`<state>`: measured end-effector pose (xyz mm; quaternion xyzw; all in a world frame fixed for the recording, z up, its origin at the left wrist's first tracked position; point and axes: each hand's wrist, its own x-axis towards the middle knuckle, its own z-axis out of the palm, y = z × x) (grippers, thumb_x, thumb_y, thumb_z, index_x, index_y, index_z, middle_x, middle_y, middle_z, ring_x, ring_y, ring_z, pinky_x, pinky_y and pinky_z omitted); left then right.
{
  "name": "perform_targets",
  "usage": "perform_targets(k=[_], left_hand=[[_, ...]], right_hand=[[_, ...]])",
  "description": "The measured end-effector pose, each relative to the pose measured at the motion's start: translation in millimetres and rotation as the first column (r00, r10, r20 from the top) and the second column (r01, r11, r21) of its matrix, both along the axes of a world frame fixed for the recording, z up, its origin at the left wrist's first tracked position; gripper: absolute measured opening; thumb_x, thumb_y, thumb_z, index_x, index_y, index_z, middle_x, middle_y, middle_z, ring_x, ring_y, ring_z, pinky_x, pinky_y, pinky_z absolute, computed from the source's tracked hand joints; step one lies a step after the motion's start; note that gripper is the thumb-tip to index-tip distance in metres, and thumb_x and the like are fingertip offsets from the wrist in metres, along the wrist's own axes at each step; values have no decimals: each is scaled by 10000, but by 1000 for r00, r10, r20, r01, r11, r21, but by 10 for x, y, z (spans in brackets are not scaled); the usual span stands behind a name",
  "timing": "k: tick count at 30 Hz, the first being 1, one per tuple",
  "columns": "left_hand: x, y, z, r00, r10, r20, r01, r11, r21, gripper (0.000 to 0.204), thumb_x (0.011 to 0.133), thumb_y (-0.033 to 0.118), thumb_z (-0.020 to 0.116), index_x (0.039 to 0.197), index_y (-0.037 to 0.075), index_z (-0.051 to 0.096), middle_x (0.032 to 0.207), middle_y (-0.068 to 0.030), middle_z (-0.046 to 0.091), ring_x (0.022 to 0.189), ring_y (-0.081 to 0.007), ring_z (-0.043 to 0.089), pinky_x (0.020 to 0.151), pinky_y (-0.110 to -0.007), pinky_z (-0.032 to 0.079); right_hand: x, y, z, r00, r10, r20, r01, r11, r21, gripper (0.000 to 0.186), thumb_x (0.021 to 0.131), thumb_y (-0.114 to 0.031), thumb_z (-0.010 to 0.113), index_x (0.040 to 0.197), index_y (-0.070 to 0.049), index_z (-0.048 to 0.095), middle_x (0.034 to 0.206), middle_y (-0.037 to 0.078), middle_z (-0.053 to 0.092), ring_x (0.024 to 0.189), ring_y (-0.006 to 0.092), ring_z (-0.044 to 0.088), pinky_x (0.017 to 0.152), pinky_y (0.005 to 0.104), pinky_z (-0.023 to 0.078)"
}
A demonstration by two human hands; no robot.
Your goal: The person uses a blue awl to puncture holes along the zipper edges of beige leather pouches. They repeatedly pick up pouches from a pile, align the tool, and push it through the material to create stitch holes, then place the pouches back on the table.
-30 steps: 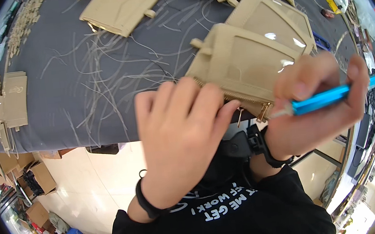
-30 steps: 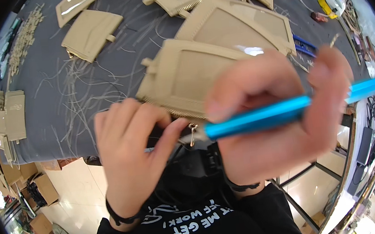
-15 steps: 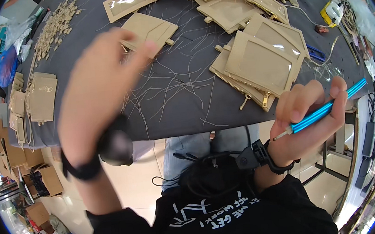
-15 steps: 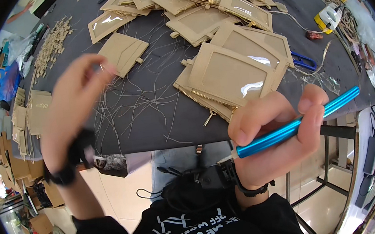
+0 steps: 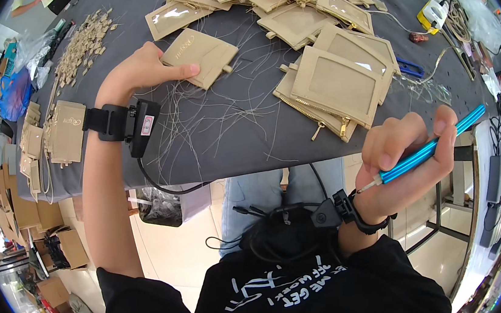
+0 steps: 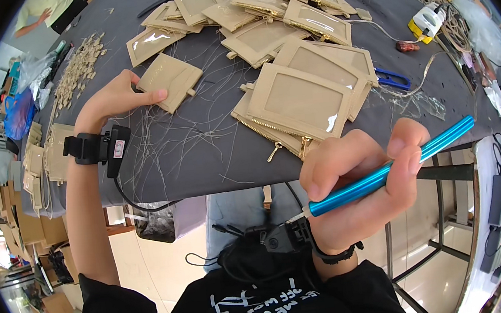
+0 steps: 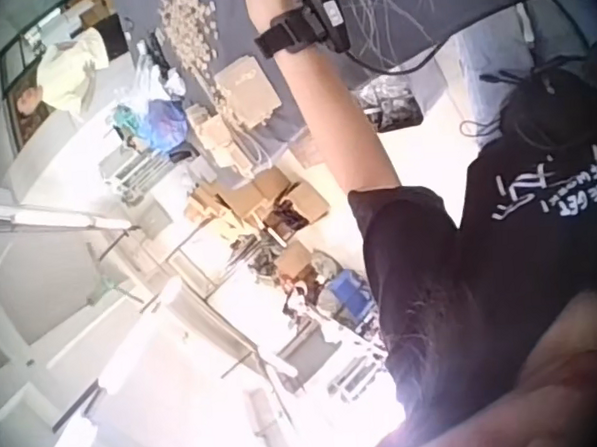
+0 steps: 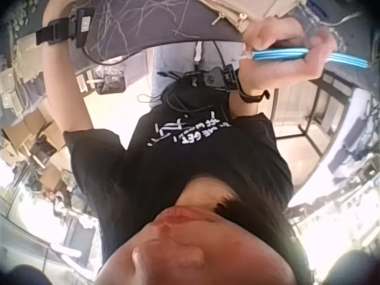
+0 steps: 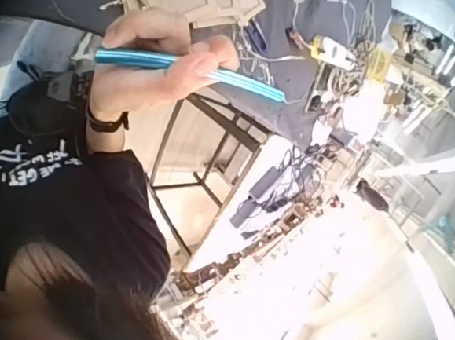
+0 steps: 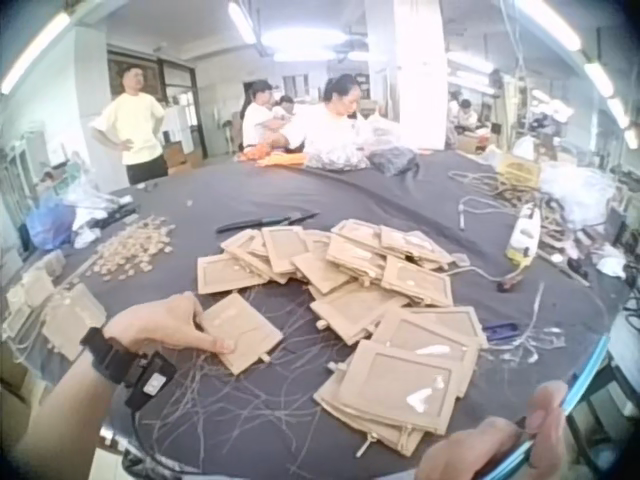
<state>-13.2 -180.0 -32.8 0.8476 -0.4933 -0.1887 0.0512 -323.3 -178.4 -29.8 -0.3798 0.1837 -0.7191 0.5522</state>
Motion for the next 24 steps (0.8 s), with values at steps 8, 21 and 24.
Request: perform_targets(k=[8, 21, 24], left_hand=[[-364, 382, 393, 746, -171, -643, -292, 785, -547, 427, 792, 321, 666, 1052, 11, 529, 950, -42, 573, 883, -103, 546, 739, -212, 430], [-1230, 87, 76, 790, -599, -133, 549, 787, -282, 371, 772, 300, 676, 997, 45, 528, 858, -82, 457, 810, -197, 516, 723, -295, 428], [-1175, 232, 76, 848, -526, 57, 493, 747, -446, 431, 732, 287, 703, 1041, 54, 513, 913, -100, 477, 854, -257, 517, 752, -325, 426]], right_hand=[[-117, -40, 26, 999, -31, 11, 32, 999, -31, 256, 965, -288, 260, 922, -89, 414, 434, 19, 354, 296, 84, 207, 269, 225, 172], [-201, -67, -16, 993, 114, 36, -107, 982, -159, 221, 965, -252, 298, 915, -86, 435, 451, 16, 375, 306, 74, 210, 293, 214, 173], [-190, -81, -30, 994, 106, 39, -104, 994, -46, 259, 968, -355, 170, 917, -137, 299, 431, 56, 425, 256, 119, 229, 254, 257, 199]])
